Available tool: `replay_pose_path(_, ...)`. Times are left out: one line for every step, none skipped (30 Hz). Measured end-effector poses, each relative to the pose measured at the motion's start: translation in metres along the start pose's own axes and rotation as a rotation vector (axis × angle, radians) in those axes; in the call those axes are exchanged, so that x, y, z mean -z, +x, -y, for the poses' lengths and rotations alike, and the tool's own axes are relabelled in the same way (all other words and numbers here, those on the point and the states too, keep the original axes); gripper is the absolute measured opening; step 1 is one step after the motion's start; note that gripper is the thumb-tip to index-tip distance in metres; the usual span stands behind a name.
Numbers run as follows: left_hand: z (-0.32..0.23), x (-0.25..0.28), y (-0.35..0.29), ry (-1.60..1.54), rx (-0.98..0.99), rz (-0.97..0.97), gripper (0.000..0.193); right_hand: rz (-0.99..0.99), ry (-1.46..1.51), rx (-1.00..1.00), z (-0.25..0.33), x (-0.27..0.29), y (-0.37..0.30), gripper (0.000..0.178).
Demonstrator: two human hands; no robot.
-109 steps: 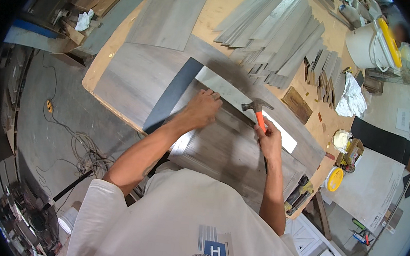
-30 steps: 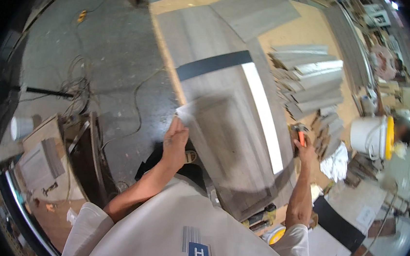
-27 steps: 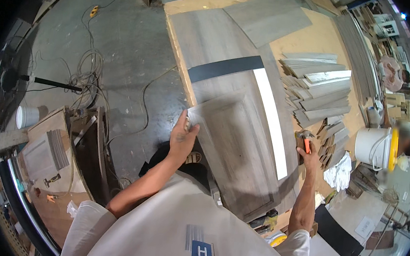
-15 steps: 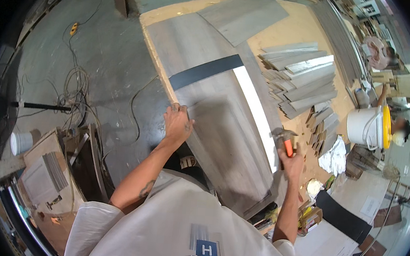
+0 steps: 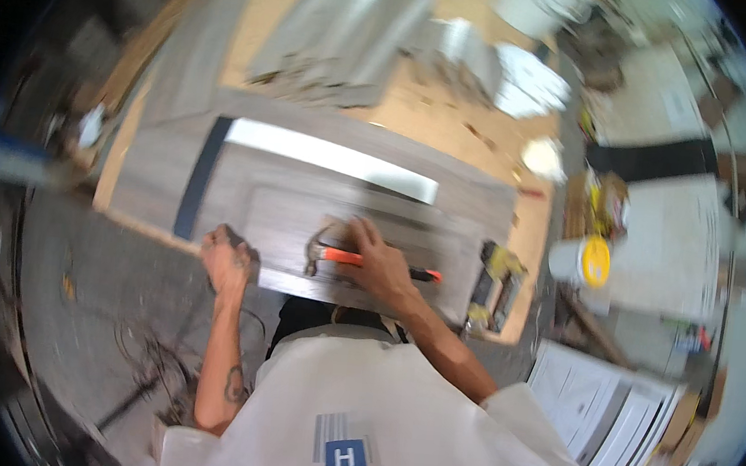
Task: Assembling wood panels using a hammer, wood block, and a pneumatic nail gun in a workshop.
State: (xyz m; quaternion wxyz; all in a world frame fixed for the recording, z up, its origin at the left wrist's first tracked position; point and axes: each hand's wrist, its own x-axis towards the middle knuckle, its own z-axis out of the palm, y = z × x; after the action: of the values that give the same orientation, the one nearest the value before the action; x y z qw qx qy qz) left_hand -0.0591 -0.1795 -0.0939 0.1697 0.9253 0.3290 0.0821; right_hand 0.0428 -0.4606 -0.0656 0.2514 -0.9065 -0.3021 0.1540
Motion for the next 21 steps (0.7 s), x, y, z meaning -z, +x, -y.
replay_pose_path(-0.012,-0.004,-0.001,0.020,-0.056,-0.092,0.045,-0.042,0.005,-0.070,-0.005,0.008,-0.012,0.087)
replay_pose_path(-0.033,-0.002,-0.001,-0.006,-0.165,-0.055,0.047,-0.083,0.029,-0.163,-0.007,0.014,-0.025,0.086)
replay_pose_path(-0.052,-0.006,-0.005,-0.072,-0.298,-0.030,0.046,-0.113,0.058,-0.229,-0.007,0.018,-0.033,0.085)
replay_pose_path(-0.074,-0.011,-0.012,-0.138,-0.425,-0.004,0.044,-0.239,0.078,-0.340,-0.010,0.024,-0.054,0.076)
replay_pose_path(-0.098,-0.023,-0.021,-0.133,-0.566,0.034,0.043,-0.357,0.069,-0.421,-0.029,0.020,-0.076,0.070)
replay_pose_path(-0.144,-0.019,-0.030,-0.283,-0.643,0.233,0.045,-0.475,0.055,-0.510,-0.056,0.013,-0.100,0.064)
replay_pose_path(-0.170,-0.024,-0.041,-0.310,-0.725,0.303,0.047,-0.530,0.013,-0.612,-0.071,0.011,-0.121,0.062)
replay_pose_path(-0.186,-0.036,-0.055,-0.314,-0.781,0.333,0.048,-0.583,-0.027,-0.714,-0.078,0.010,-0.135,0.059)
replay_pose_path(-0.203,-0.045,-0.064,-0.297,-0.858,0.370,0.048,-0.601,-0.017,-0.730,-0.084,0.012,-0.141,0.059)
replay_pose_path(-0.213,-0.054,-0.068,-0.275,-0.931,0.404,0.048,-0.602,-0.021,-0.815,-0.088,0.015,-0.144,0.059)
replay_pose_path(-0.218,-0.062,-0.070,-0.261,-0.946,0.409,0.048,-0.598,-0.023,-0.898,-0.089,0.017,-0.146,0.059)
replay_pose_path(-0.222,-0.070,-0.070,-0.201,-0.977,0.366,0.049,-0.558,0.035,-0.958,-0.082,0.029,-0.141,0.060)
replay_pose_path(-0.225,-0.078,-0.069,-0.140,-1.006,0.321,0.051,-0.568,0.051,-0.964,-0.082,0.027,-0.135,0.060)
replay_pose_path(-0.225,-0.088,-0.066,-0.108,-0.985,0.350,0.055,-0.547,0.032,-0.938,-0.083,0.023,-0.131,0.062)
replay_pose_path(-0.224,-0.090,-0.063,-0.099,-1.009,0.357,0.055,-0.529,0.014,-0.913,-0.080,0.024,-0.126,0.064)
replay_pose_path(-0.222,-0.091,-0.060,-0.066,-1.000,0.348,0.056,-0.496,0.036,-0.923,-0.076,0.024,-0.122,0.062)
replay_pose_path(-0.219,-0.090,-0.053,-0.030,-0.985,0.328,0.058,-0.510,0.052,-0.926,-0.075,0.022,-0.118,0.062)
replay_pose_path(-0.214,-0.088,-0.051,-0.019,-0.980,0.330,0.058,-0.515,0.052,-0.947,-0.075,0.021,-0.114,0.059)
replay_pose_path(-0.208,-0.086,-0.047,-0.005,-0.990,0.323,0.058,-0.517,0.052,-0.965,-0.074,0.019,-0.110,0.056)
replay_pose_path(-0.205,-0.083,-0.046,-0.033,-0.994,0.357,0.059,-0.535,0.026,-0.999,-0.079,0.019,-0.110,0.048)
replay_pose_path(-0.201,-0.079,-0.044,-0.062,-0.995,0.391,0.059,-0.539,0.038,-0.999,-0.084,0.020,-0.111,0.048)
